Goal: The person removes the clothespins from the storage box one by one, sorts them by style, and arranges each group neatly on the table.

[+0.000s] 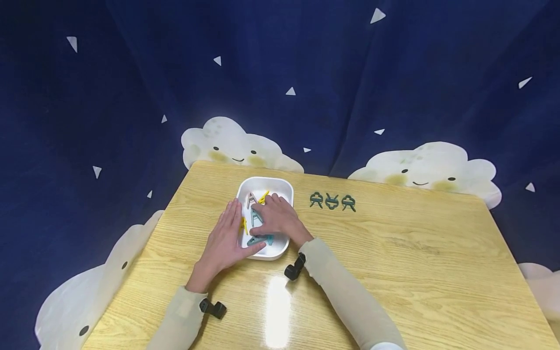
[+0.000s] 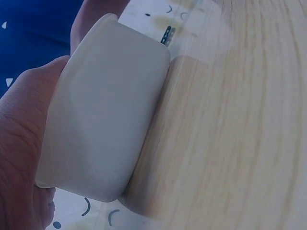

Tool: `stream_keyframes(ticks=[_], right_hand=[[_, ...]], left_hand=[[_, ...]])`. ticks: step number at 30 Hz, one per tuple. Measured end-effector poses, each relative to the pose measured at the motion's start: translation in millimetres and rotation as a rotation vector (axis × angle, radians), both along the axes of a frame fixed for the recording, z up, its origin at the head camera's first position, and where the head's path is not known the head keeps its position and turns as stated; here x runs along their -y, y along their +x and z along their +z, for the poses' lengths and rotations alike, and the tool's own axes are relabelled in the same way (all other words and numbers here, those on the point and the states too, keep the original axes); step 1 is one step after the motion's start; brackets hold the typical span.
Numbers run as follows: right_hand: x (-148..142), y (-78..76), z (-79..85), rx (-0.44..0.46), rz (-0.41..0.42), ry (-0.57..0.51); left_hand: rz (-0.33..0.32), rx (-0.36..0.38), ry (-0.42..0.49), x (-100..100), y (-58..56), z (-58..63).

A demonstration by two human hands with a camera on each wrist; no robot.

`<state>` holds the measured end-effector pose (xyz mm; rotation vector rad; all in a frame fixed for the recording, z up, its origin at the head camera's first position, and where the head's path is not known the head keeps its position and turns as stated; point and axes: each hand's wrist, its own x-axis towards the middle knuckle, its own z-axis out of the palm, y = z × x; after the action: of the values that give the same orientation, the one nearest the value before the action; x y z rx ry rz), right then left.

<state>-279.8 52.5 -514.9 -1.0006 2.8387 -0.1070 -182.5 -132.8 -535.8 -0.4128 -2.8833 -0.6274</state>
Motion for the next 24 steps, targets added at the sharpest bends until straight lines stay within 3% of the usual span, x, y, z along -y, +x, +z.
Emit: stream_keyframes(ticks=[10,24], right_hand=[[0.2,0.0,-0.6,0.029,-0.02,-0.005],[-1.0,3.1,0.8,-0.023,-0.041,-0.111]], left_hand=[[0.006,0.011,-0.012,0.2,-0.4,1.9],[0.001,0.01,-0.016,-0.3,0.8,2.6]])
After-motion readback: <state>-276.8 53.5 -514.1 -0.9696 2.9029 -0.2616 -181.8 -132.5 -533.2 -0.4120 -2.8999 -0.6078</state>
